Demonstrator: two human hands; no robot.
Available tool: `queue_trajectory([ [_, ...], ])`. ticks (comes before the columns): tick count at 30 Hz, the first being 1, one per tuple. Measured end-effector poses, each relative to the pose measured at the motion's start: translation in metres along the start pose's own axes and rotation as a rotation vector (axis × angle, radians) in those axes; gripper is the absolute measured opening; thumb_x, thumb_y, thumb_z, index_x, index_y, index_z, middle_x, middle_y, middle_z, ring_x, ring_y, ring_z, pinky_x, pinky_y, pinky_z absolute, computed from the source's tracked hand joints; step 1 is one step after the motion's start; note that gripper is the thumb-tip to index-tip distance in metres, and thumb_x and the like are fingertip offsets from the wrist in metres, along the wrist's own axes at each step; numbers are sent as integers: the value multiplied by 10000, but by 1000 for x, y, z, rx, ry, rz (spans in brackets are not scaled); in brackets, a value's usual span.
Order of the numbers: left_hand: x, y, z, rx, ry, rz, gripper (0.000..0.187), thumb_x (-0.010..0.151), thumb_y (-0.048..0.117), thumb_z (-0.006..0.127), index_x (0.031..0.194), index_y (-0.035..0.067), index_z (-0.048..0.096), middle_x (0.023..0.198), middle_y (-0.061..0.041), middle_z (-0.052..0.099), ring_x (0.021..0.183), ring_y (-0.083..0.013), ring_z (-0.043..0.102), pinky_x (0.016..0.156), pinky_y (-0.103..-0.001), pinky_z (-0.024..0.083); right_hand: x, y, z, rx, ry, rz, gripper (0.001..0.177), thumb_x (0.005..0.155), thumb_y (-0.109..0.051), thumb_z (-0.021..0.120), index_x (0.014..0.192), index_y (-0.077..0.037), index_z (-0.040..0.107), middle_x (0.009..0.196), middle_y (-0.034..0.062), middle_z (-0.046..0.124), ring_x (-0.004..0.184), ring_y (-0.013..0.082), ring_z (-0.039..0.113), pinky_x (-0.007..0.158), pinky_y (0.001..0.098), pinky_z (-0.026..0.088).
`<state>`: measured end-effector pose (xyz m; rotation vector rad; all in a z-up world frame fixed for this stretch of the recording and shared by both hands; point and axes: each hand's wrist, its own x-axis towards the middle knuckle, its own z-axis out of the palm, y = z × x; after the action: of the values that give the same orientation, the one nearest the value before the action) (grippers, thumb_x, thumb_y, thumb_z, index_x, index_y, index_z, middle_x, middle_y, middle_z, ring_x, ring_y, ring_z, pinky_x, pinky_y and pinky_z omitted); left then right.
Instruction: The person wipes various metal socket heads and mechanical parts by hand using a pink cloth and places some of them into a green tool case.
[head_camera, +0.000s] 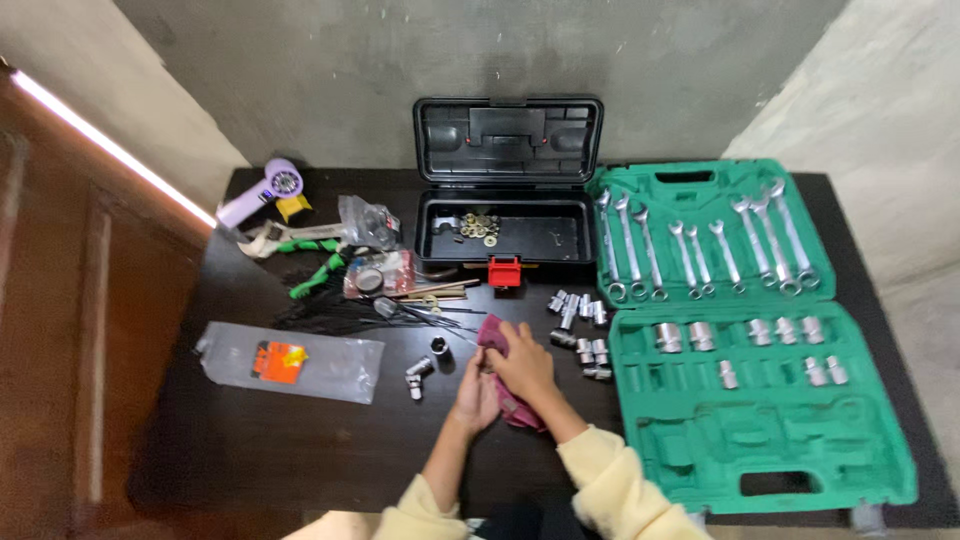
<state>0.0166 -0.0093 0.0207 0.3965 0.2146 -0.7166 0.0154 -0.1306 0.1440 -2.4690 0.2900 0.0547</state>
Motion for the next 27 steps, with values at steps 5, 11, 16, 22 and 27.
queue_trajectory([
  [5, -8, 2, 2, 2, -34, 20, 460, 1053, 483, 518, 1321, 109, 540, 1341, -113, 604, 1301, -272, 571, 1153, -496, 421, -4, 3, 6, 16, 36, 1, 515, 818, -436, 654, 1269, -205, 562, 1213, 184, 582, 947, 466, 668, 773, 581, 530],
  [11, -9, -2, 4, 63, -50, 12, 675, 992, 581, 399, 1470, 109, 453, 1478, -109, 552, 1367, -266, 542, 1162, -476, 406, -12, -8, -7, -106, 93, -208, 422, 786, -405, 737, 1131, -187, 631, 1109, 189, 596, 911, 428, 672, 693, 540, 544],
  [16, -11, -13, -29, 202, -46, 23, 732, 989, 609, 407, 1549, 138, 399, 1525, -82, 514, 1391, -258, 518, 1177, -462, 411, -37, -25, -8, -491, 161, -513, 393, 684, -196, 734, 1068, -185, 655, 1084, 152, 604, 884, 359, 668, 648, 440, 564],
  [22, -9, -11, -32, 126, -100, 8, 827, 893, 703, 422, 1485, 126, 455, 1464, -106, 563, 1327, -289, 571, 1114, -511, 444, -23, -21, -26, -200, -75, -338, 334, 747, -246, 789, 1061, -171, 703, 1120, 129, 620, 942, 350, 668, 724, 459, 555],
  [27, -6, 2, -8, 84, -125, -32, 612, 1016, 531, 429, 1406, 76, 557, 1377, -123, 630, 1270, -296, 586, 1122, -492, 428, 29, 44, 1, 447, -220, -326, 362, 825, -190, 750, 1169, -82, 732, 1077, 122, 753, 977, 229, 731, 857, 305, 553],
])
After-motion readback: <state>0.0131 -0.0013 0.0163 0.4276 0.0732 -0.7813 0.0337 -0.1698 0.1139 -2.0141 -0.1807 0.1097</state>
